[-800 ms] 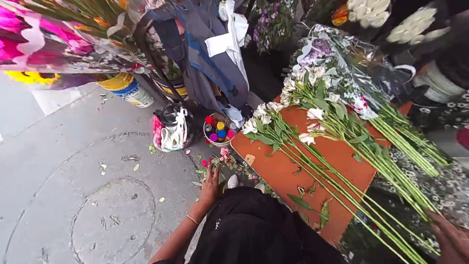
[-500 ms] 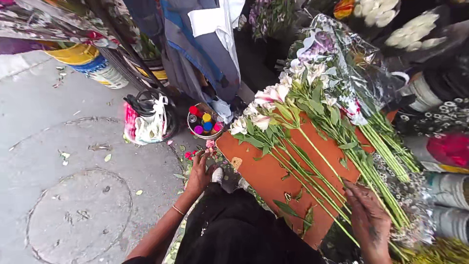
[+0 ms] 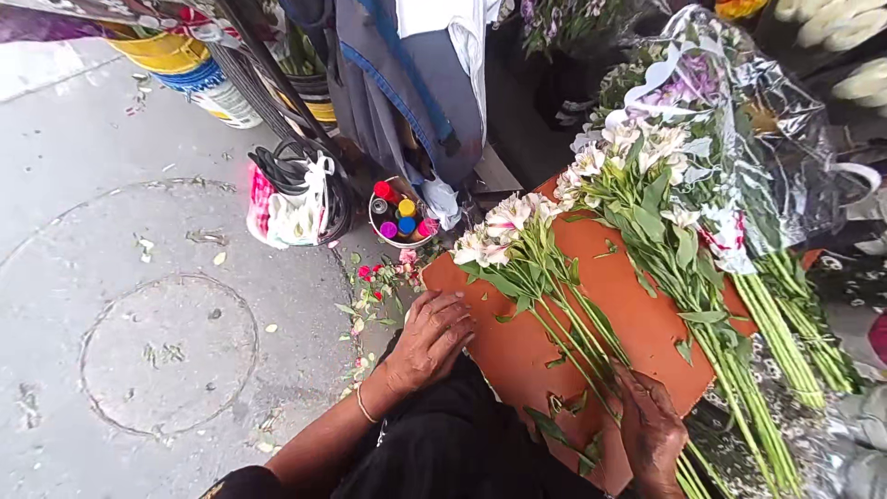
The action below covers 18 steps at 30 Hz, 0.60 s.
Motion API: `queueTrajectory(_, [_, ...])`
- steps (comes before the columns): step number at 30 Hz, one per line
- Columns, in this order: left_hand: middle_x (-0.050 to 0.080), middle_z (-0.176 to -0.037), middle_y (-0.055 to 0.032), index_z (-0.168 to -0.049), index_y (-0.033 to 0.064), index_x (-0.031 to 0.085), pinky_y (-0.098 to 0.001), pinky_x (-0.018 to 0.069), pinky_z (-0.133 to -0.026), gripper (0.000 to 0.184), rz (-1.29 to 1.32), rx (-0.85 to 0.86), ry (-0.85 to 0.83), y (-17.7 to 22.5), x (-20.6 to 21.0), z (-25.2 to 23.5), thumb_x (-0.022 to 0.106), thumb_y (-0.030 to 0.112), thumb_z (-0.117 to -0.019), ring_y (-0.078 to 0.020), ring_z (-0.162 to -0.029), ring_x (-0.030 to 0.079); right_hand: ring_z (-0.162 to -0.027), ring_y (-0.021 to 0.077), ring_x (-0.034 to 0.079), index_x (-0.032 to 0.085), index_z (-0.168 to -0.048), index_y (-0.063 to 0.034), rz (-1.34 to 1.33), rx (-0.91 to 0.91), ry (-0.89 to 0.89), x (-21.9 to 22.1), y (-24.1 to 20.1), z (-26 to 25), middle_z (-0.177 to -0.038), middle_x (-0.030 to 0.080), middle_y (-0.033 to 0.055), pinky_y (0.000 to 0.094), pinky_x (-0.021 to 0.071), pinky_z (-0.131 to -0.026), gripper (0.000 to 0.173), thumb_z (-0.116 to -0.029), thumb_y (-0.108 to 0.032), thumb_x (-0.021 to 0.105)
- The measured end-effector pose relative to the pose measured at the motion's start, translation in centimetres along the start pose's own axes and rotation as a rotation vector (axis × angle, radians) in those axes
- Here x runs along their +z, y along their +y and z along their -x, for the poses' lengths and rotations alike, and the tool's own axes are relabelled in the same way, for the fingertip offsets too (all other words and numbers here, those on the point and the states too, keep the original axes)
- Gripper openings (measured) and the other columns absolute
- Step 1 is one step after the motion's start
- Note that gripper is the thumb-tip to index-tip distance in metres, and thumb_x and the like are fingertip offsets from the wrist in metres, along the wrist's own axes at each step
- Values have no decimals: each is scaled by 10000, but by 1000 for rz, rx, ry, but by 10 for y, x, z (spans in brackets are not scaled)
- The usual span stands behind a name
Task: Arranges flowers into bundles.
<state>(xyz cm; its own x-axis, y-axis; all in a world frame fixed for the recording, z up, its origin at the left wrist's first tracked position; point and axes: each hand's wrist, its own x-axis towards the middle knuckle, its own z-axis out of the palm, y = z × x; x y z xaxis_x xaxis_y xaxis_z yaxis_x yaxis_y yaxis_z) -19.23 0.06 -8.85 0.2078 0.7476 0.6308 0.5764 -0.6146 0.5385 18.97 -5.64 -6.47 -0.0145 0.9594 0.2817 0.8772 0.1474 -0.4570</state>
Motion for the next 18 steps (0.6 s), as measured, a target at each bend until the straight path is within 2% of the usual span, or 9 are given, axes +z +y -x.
queueTrajectory(3, [659, -1244, -120, -1125, 73, 659, -454, 392, -1163, 170, 144, 91, -6, 8, 20, -20, 605, 202, -1029, -275, -1307, 559, -964, 180, 679, 793, -1129, -75, -19, 3, -18, 6, 0, 0, -998, 722, 159, 257, 522, -907, 265, -1005, -87, 558])
queueTrajectory(6, [699, -1176, -143, -1085, 41, 690, -448, 416, -1151, 175, 242, 162, -70, 8, 36, -28, 618, 187, -1024, -295, -1260, 603, -963, 134, 679, 779, -1127, -21, -52, 29, -13, 6, 3, 3, -1016, 711, 179, 207, 525, -898, 274, -1005, -76, 540])
queueTrajectory(7, [711, -1152, -155, -1071, 30, 699, -448, 429, -1146, 185, 262, 178, -101, 8, 40, -29, 614, 189, -1027, -308, -1247, 617, -989, 89, 670, 771, -1132, -17, -121, 39, 13, 2, 4, 4, -1039, 703, 151, 180, 522, -920, 261, -1011, -84, 550])
queueTrajectory(9, [721, -1160, -181, -1058, 12, 710, -462, 433, -1146, 237, 251, 201, -160, 6, 47, -32, 600, 221, -1036, -344, -1260, 620, -1084, 7, 618, 749, -1188, -108, -258, 45, 45, -16, 3, 1, -1121, 673, 4, 166, 494, -985, 241, -1035, -113, 563])
queueTrajectory(11, [707, -1222, -190, -1081, 12, 715, -499, 383, -1180, 298, 194, 201, -190, 4, 50, -37, 582, 276, -1046, -367, -1314, 582, -1112, -22, 590, 744, -1205, -210, -286, 53, 49, -42, -3, -4, -1156, 657, -116, 168, 482, -986, 248, -1036, -142, 575])
queueTrajectory(13, [671, -1330, -158, -1176, 38, 707, -587, 283, -1212, 396, 99, 139, -212, 1, 48, -46, 566, 383, -1043, -353, -1386, 520, -1119, -47, 593, 744, -1193, -320, -316, 98, 47, -64, -13, -9, -1177, 653, -221, 166, 492, -978, 243, -1034, -203, 602])
queueTrajectory(15, [571, -1485, -112, -1343, 73, 642, -728, 169, -1178, 567, -5, 16, -278, -5, 46, -54, 547, 522, -1010, -353, -1472, 410, -1091, -43, 611, 748, -1172, -369, -373, 142, 32, -77, -25, -16, -1167, 661, -251, 173, 509, -954, 235, -1017, -232, 638])
queueTrajectory(16, [522, -1533, -113, -1393, 74, 605, -781, 145, -1142, 648, -39, -48, -303, -9, 46, -56, 540, 576, -989, -376, -1490, 372, -1090, -41, 617, 752, -1166, -375, -400, 157, 15, -79, -32, -20, -1168, 666, -254, 172, 514, -953, 233, -1007, -236, 654])
queueTrajectory(18, [503, -1546, -133, -1410, 55, 585, -820, 146, -1101, 721, -67, -139, -304, -16, 46, -52, 514, 627, -976, -413, -1482, 372, -1083, -35, 620, 764, -1152, -360, -427, 165, -26, -75, -44, -29, -1152, 675, -239, 164, 513, -949, 223, -994, -232, 670])
